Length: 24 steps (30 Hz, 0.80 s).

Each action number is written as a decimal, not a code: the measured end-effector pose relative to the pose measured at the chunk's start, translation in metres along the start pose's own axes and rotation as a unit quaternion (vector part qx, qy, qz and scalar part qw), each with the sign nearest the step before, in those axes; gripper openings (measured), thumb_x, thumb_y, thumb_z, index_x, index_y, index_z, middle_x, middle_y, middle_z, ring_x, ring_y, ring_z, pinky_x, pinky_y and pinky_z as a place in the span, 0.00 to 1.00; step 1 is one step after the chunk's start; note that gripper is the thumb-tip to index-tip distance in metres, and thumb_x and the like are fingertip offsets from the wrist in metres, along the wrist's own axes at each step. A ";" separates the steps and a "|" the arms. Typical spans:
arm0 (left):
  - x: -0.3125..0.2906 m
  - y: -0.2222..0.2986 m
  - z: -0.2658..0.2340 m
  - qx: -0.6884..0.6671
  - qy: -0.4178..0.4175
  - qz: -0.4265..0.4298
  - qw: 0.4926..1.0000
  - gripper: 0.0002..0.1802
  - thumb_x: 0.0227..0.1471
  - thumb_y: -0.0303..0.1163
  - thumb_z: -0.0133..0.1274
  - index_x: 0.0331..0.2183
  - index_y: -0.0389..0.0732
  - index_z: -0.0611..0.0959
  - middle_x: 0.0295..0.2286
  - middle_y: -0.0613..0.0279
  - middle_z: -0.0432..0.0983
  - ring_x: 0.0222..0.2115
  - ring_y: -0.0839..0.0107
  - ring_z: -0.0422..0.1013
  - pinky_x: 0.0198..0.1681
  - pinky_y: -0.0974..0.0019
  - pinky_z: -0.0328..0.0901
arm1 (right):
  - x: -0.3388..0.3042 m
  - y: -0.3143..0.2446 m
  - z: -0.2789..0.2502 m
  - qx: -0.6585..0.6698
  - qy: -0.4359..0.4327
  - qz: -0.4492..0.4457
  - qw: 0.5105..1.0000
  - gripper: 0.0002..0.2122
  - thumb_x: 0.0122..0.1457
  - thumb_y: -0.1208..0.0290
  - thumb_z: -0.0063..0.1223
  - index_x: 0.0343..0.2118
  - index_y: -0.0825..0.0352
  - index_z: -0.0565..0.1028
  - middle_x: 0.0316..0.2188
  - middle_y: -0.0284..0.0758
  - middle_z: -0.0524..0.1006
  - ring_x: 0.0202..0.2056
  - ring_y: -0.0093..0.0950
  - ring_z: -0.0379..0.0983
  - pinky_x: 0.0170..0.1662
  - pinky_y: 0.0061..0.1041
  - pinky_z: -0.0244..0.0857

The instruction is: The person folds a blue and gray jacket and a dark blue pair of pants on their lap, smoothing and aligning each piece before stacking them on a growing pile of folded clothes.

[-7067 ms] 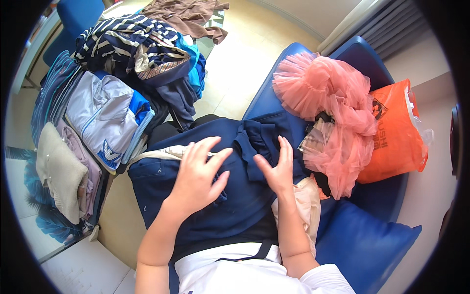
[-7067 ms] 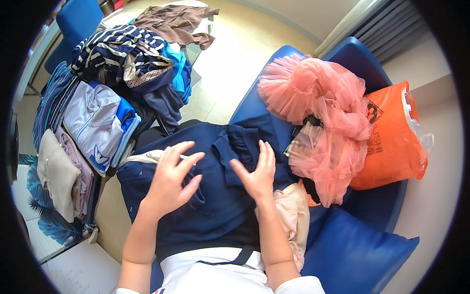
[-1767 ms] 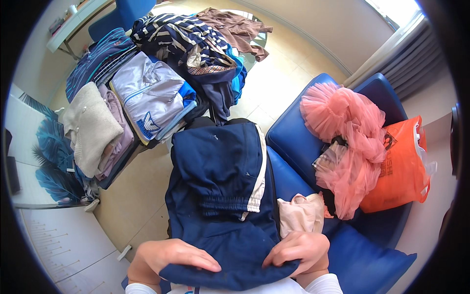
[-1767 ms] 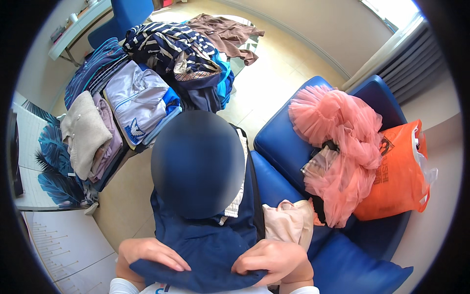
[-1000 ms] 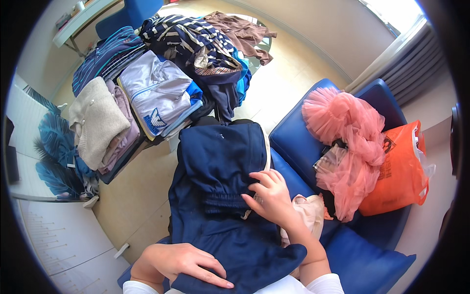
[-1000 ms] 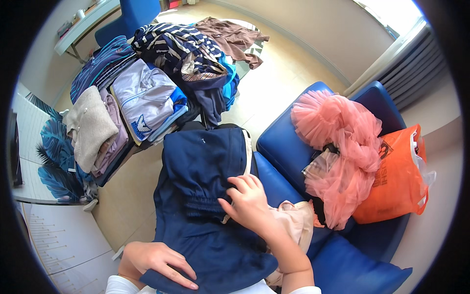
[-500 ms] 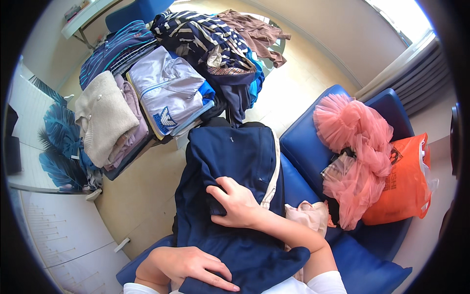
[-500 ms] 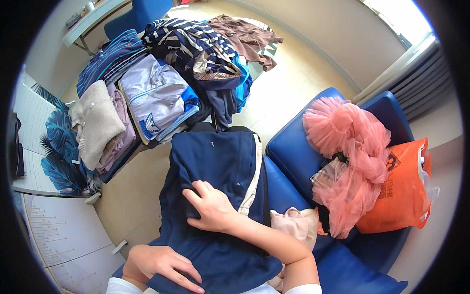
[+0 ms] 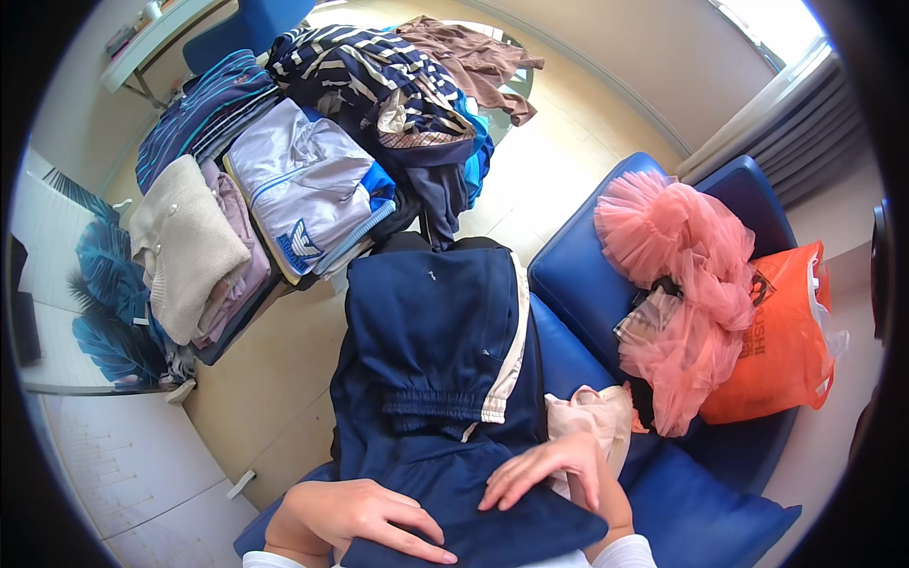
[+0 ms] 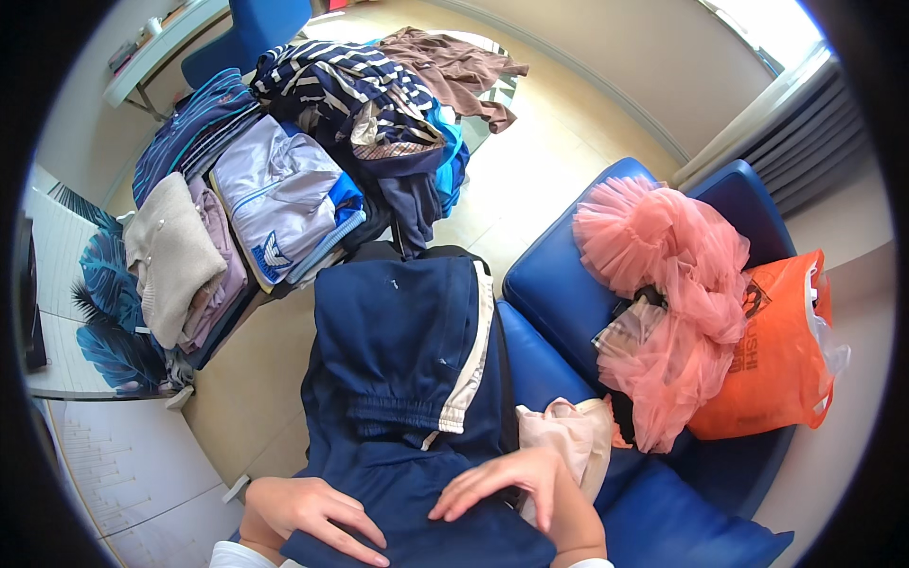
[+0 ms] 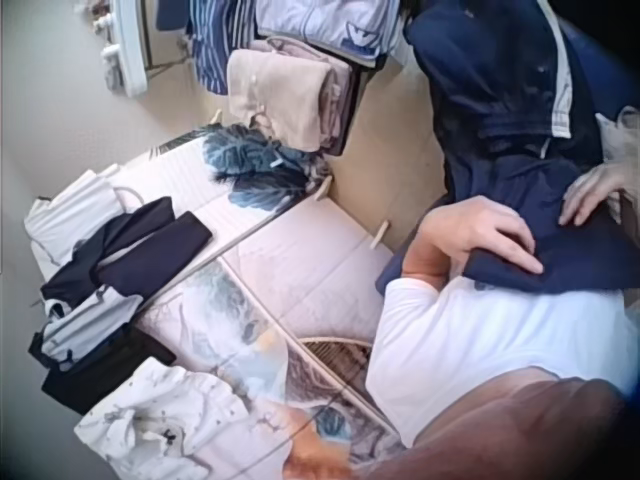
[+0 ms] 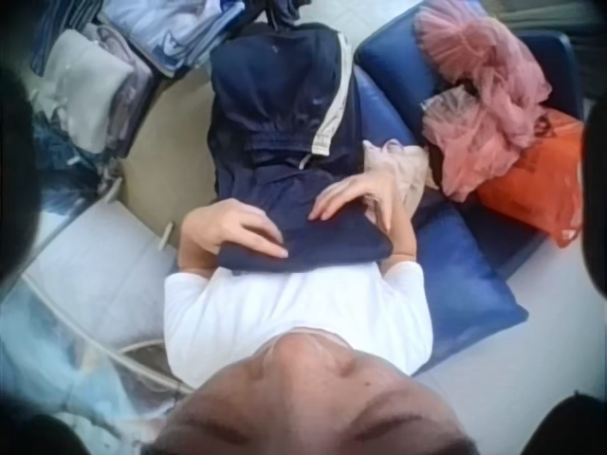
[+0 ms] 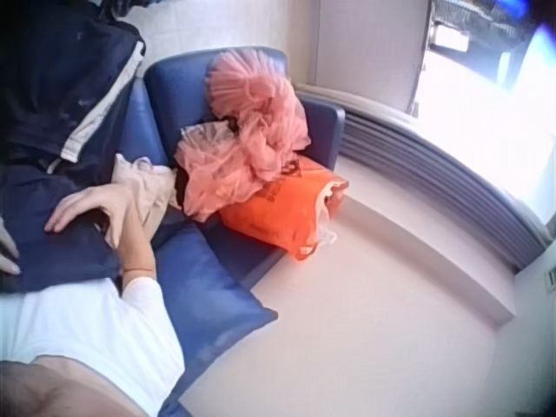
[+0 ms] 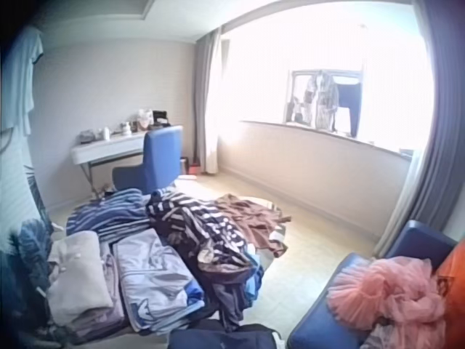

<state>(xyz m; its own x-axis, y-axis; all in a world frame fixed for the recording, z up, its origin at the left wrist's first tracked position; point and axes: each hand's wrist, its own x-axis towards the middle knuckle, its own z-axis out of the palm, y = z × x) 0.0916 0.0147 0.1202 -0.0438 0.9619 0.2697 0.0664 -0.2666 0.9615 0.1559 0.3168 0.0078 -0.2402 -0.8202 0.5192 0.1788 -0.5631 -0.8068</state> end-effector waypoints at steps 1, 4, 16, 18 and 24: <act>-0.003 -0.009 -0.004 -0.023 -0.006 0.011 1.000 0.17 0.56 0.31 0.52 0.46 0.38 0.83 0.41 0.49 0.77 0.37 0.55 0.76 0.40 0.62 0.71 | -0.005 -0.001 0.012 -0.003 0.031 -0.022 0.999 0.46 0.54 0.38 0.56 0.61 0.78 0.61 0.62 0.58 0.59 0.63 0.55 0.54 0.65 0.49 0.44; -0.010 -0.017 -0.004 -0.056 0.012 -0.004 0.998 0.20 0.57 0.29 0.50 0.51 0.37 0.80 0.43 0.49 0.76 0.38 0.56 0.75 0.40 0.64 0.71 | -0.013 0.008 0.025 -0.063 0.081 0.058 0.993 0.39 0.59 0.44 0.51 0.61 0.78 0.61 0.63 0.56 0.59 0.64 0.50 0.55 0.66 0.46 0.41; -0.015 -0.124 -0.122 -0.230 0.571 -0.178 0.768 0.26 0.62 0.38 0.49 0.57 0.35 0.70 0.49 0.59 0.72 0.48 0.71 0.70 0.54 0.65 0.64 | -0.003 -0.003 -0.066 0.037 0.747 0.074 0.660 0.18 0.68 0.63 0.41 0.53 0.70 0.71 0.42 0.32 0.77 0.40 0.17 0.72 0.44 0.18 0.65; -0.030 -0.152 -0.127 -0.248 0.584 -0.184 0.751 0.31 0.61 0.37 0.48 0.60 0.33 0.64 0.54 0.54 0.67 0.54 0.67 0.66 0.58 0.63 0.60 | 0.000 -0.006 -0.071 0.156 0.706 0.001 0.690 0.23 0.67 0.64 0.43 0.62 0.70 0.62 0.46 0.37 0.76 0.44 0.20 0.72 0.49 0.19 0.64; -0.033 -0.124 -0.074 -0.075 0.546 -0.205 0.809 0.51 0.51 0.34 0.61 0.65 0.31 0.49 0.61 0.49 0.56 0.62 0.63 0.54 0.65 0.61 0.49 | 0.027 -0.007 -0.024 -0.174 0.709 0.118 0.673 0.38 0.55 0.81 0.57 0.67 0.68 0.50 0.47 0.42 0.75 0.44 0.24 0.75 0.49 0.22 0.67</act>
<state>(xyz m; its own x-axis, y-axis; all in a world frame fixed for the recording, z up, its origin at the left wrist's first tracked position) 0.0115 0.0117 -0.0041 -0.8917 0.3657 -0.2665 -0.2943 -0.0214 0.9555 0.1251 0.3010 0.0206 -0.9574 0.1787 -0.2269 0.1962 -0.1742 -0.9650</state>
